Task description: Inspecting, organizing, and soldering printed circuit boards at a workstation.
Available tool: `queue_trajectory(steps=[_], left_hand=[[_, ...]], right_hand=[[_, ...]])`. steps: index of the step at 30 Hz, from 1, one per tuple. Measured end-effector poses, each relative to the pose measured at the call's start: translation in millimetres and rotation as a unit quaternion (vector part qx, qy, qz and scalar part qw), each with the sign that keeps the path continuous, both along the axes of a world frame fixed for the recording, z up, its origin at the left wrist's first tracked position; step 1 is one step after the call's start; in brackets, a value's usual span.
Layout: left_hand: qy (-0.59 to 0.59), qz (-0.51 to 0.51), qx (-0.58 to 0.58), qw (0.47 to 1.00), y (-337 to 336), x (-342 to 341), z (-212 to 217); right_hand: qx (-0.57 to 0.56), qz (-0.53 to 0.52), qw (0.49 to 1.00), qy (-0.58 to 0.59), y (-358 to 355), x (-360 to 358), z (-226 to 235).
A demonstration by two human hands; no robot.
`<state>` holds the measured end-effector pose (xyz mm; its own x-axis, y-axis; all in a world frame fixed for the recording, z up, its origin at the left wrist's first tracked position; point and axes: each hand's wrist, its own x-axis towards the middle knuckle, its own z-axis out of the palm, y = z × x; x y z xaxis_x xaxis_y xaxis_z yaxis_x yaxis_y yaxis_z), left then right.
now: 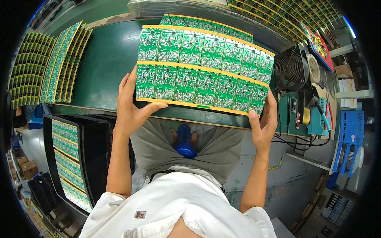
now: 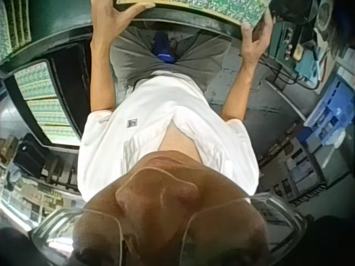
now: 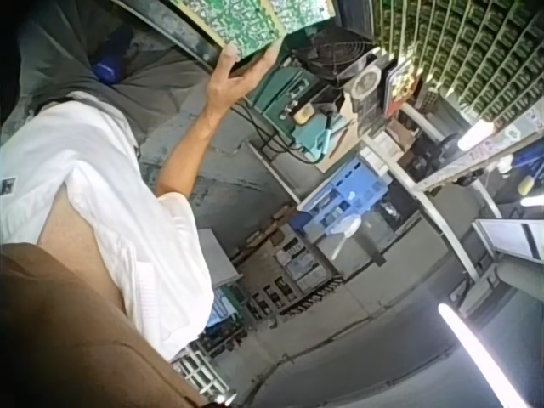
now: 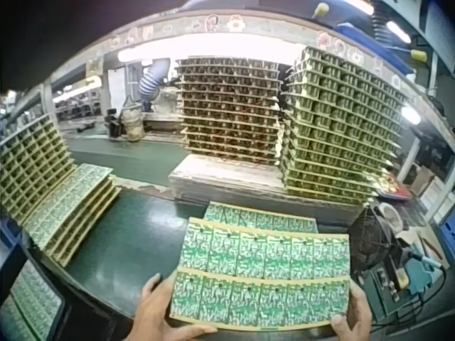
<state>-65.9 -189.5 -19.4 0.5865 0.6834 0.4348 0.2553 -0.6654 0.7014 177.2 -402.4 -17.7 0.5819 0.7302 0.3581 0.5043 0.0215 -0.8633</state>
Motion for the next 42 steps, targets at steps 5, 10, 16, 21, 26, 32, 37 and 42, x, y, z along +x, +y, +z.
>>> queue_trajectory(steps=[5, 10, 16, 21, 26, 32, 37, 42], left_hand=[[0.002, 0.003, 0.001, 1.0, -0.2, -0.2, -1.1], [0.0, 0.005, 0.003, 1.0, -0.6, 0.7, -1.8], [0.003, 0.006, 0.005, 1.0, 0.0, 0.8, -3.0], [0.003, 0.014, 0.005, 1.0, -1.0, 1.6, -0.2], [0.0, 0.026, 0.008, 1.0, -3.5, 2.2, -0.4], [-0.003, 0.034, 0.018, 0.999, -4.6, 2.5, -0.4], [-0.006, 0.034, 0.02, 0.999, -3.8, 2.5, -0.7], [-0.013, 0.037, 0.018, 0.999, -4.4, 3.2, 0.6]], right_hand=[[-0.005, -0.001, 1.0, 0.006, -0.3, -0.7, 0.4], [-0.005, 0.003, 1.0, 0.006, -0.1, 1.3, 0.0], [-0.002, 0.007, 1.0, 0.009, -0.8, 2.3, -2.1], [-0.008, 0.025, 1.0, 0.013, -0.6, 1.2, -0.3], [-0.027, 0.028, 0.999, 0.016, -0.5, 0.4, -1.4], [-0.037, 0.012, 0.999, 0.013, -2.4, 2.7, -3.4], [-0.041, 0.001, 0.999, 0.023, -2.6, 2.6, -3.6], [-0.038, -0.002, 0.999, 0.018, -2.0, 2.3, -3.0]])
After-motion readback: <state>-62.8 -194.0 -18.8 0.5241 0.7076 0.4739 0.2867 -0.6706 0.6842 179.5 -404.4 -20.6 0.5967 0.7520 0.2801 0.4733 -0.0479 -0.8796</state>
